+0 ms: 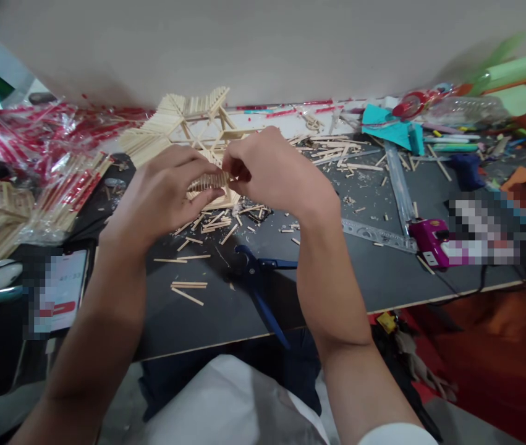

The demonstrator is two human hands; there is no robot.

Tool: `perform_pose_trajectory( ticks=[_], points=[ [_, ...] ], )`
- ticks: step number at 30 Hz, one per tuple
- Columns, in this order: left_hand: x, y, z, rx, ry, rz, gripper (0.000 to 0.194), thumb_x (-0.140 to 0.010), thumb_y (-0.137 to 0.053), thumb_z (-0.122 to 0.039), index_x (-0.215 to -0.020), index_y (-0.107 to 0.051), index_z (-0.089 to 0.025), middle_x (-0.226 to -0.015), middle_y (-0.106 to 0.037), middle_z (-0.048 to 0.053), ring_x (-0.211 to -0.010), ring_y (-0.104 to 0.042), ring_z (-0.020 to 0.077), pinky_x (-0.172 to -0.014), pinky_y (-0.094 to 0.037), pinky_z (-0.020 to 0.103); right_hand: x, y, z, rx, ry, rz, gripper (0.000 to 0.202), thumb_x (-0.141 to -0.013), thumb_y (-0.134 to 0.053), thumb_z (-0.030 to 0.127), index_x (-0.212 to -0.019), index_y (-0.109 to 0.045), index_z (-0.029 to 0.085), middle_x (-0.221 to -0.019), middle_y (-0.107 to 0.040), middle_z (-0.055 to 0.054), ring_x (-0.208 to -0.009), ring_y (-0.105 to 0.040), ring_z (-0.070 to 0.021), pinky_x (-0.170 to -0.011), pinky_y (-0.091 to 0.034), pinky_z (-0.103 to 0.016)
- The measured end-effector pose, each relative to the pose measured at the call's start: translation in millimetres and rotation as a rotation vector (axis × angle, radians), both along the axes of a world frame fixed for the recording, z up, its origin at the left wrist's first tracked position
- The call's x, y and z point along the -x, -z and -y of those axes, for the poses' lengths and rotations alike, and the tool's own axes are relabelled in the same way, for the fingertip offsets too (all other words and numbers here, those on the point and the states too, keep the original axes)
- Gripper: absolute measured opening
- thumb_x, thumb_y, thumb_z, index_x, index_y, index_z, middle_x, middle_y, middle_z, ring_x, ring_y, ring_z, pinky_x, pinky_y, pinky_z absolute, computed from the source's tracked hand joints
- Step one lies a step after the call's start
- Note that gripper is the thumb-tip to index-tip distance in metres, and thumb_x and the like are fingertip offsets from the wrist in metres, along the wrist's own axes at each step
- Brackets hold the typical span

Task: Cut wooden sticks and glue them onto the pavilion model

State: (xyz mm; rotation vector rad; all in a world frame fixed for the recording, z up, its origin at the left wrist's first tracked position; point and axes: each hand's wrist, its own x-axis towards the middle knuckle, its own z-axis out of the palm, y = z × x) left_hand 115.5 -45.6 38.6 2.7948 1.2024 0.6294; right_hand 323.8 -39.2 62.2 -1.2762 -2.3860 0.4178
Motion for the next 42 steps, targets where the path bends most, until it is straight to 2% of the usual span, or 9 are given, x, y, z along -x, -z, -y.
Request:
perform_pose_trajectory(
  ticks=[14,20,22,26,31,33,36,39,42],
  points=[
    [-2.6,2.0,1.3,-0.007,-0.006,0.037,0.017,-0.096,-0.057,-0.027,-0.108,-0.068,-0.022,-0.109,-0.067,0.009,-0.11,-0.062,0.0272,-0.094,-0.051,0.042,3.8,-3.3,4.9,-0.045,0.0,0.057,0.014,-0.082,-0.063,0.017,-0.079,-0.074,0.026,-0.075,-0.073,-0.001,-0.072,-0.066,-0.0219,-0.068,-0.046,-0.036],
    [1.7,-0.4,1.5,0.024,-0.007,0.038,0.021,-0.098,-0.057,-0.031,-0.111,-0.067,-0.02,-0.111,-0.069,0.009,-0.111,-0.063,0.0263,-0.094,-0.051,0.041,3.0,-1.3,3.7,-0.015,0.012,0.06,0.009,-0.083,-0.067,0.018,-0.083,-0.072,0.026,-0.074,-0.072,0.0,-0.072,-0.067,-0.0206,-0.07,-0.049,-0.034],
    [7.7,-5.2,2.4,0.023,-0.009,0.066,0.021,-0.098,-0.058,-0.034,-0.11,-0.068,-0.02,-0.11,-0.071,0.008,-0.109,-0.064,0.0251,-0.094,-0.051,0.04,1.2,-2.4,5.0,-0.001,0.007,0.039,0.007,-0.083,-0.07,0.021,-0.087,-0.072,0.026,-0.077,-0.072,0.0,-0.073,-0.069,-0.021,-0.069,-0.051,-0.034],
    [29.5,-24.2,9.7,-0.016,-0.071,0.132,0.012,-0.097,-0.061,-0.031,-0.098,-0.07,-0.023,-0.1,-0.075,0.002,-0.097,-0.067,0.0201,-0.09,-0.051,0.037,-7.3,-12.3,15.0,-0.028,0.053,-0.02,0.022,-0.083,-0.073,0.023,-0.105,-0.071,0.023,-0.092,-0.075,-0.003,-0.077,-0.072,-0.0214,-0.072,-0.055,-0.036],
    [69.0,-41.1,27.2,-0.064,-0.23,0.162,0.014,-0.095,-0.063,-0.035,-0.087,-0.067,-0.024,-0.081,-0.072,-0.004,-0.074,-0.062,0.0147,-0.077,-0.049,0.035,-22.0,-32.3,42.2,-0.144,0.147,0.002,0.013,-0.087,-0.072,0.026,-0.1,-0.071,0.024,-0.089,-0.075,-0.004,-0.078,-0.071,-0.0237,-0.08,-0.054,-0.04],
    [81.8,-35.2,35.0,-0.061,-0.292,0.151,0.016,-0.095,-0.062,-0.036,-0.085,-0.065,-0.024,-0.078,-0.069,-0.004,-0.069,-0.058,0.0137,-0.072,-0.047,0.034,-24.9,-35.2,54.8,-0.161,0.162,-0.034,0.011,-0.089,-0.069,0.028,-0.1,-0.071,0.026,-0.092,-0.075,-0.004,-0.079,-0.071,-0.0229,-0.081,-0.054,-0.039],
    [88.4,-10.5,47.6,0.079,-0.318,0.115,0.032,-0.102,-0.043,-0.036,-0.078,-0.059,-0.023,-0.072,-0.065,-0.003,-0.062,-0.055,0.0124,-0.066,-0.045,0.031,-25.9,-24.0,71.0,-0.158,0.151,-0.098,0.01,-0.092,-0.064,0.03,-0.099,-0.071,0.028,-0.093,-0.075,-0.002,-0.078,-0.071,-0.0209,-0.078,-0.055,-0.036],
    [81.4,20.9,60.1,0.215,-0.412,-0.024,0.039,-0.104,-0.035,-0.036,-0.08,-0.062,-0.02,-0.077,-0.068,0.005,-0.071,-0.062,0.0193,-0.07,-0.046,0.035,-28.7,7.0,85.2,-0.064,0.131,-0.117,0.012,-0.093,-0.06,0.031,-0.097,-0.071,0.028,-0.092,-0.075,-0.001,-0.076,-0.07,-0.0207,-0.074,-0.054,-0.035],
    [73.4,42.9,67.2,0.36,-0.341,-0.119,0.03,-0.103,-0.042,-0.031,-0.104,-0.069,-0.018,-0.106,-0.071,0.009,-0.098,-0.066,0.0236,-0.08,-0.049,0.034,-37.6,46.5,104.4,0.068,0.199,-0.115,0.014,-0.092,-0.057,0.032,-0.094,-0.071,0.028,-0.092,-0.076,-0.002,-0.075,-0.069,-0.0227,-0.069,-0.054,-0.038]
  ],
)
